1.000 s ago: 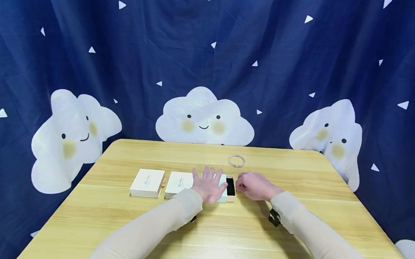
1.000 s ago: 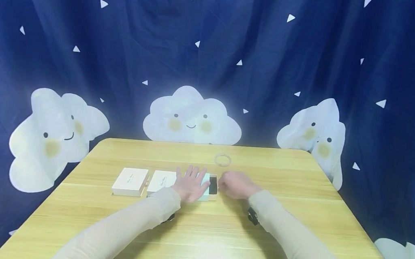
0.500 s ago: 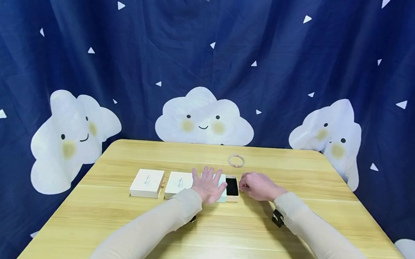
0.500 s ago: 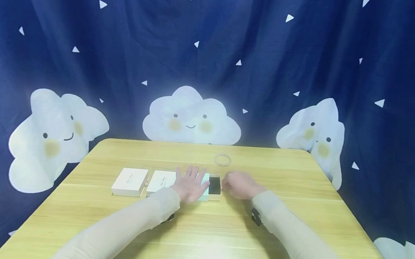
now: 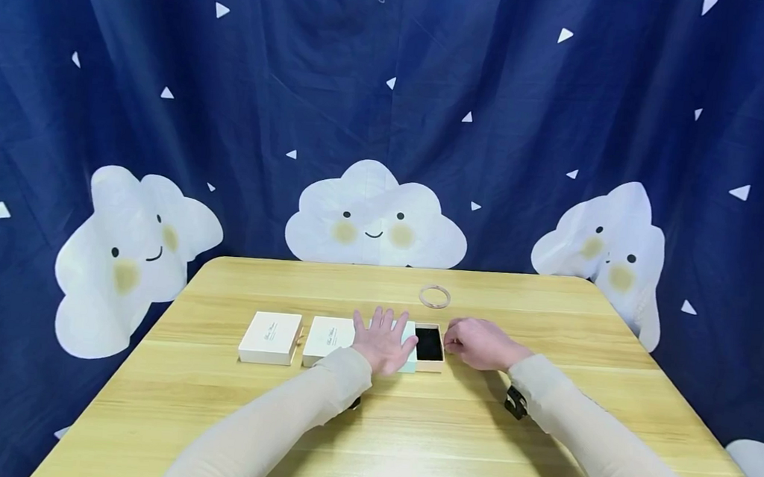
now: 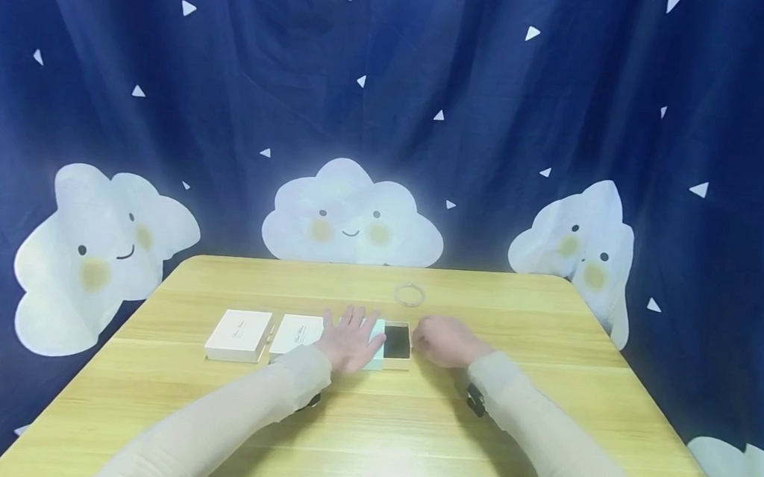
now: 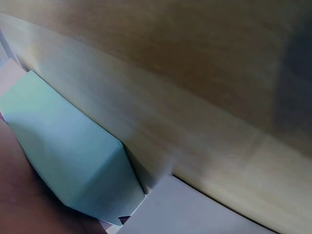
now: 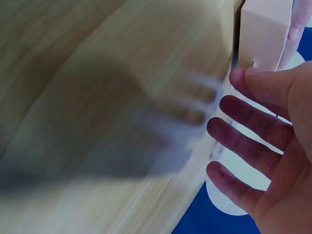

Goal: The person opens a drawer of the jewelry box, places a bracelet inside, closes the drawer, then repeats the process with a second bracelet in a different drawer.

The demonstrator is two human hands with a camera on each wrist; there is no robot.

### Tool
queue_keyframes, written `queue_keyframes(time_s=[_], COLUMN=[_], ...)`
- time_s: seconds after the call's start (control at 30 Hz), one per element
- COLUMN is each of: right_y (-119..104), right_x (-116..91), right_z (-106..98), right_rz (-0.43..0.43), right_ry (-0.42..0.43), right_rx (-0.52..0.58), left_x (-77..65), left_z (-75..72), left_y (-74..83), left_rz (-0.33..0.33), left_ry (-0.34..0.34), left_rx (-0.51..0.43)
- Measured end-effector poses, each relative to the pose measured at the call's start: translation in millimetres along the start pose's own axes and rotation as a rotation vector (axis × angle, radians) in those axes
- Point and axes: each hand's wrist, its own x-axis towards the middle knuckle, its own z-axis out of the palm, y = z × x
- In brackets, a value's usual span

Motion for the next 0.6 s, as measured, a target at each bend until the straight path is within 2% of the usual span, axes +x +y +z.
queue_keyframes(time_s=[0.6], right_y=[5.5], right_x=[-5.0], right_z=[0.9], right_rz=[0.017], right_ry=[-0.015], right_rx=[-0.008], left_x=[-0.2], left_z=[-2.3], left_y=[0.3], left_rz=[-0.001], left_ry=[-0.009], left_rx=[0.007])
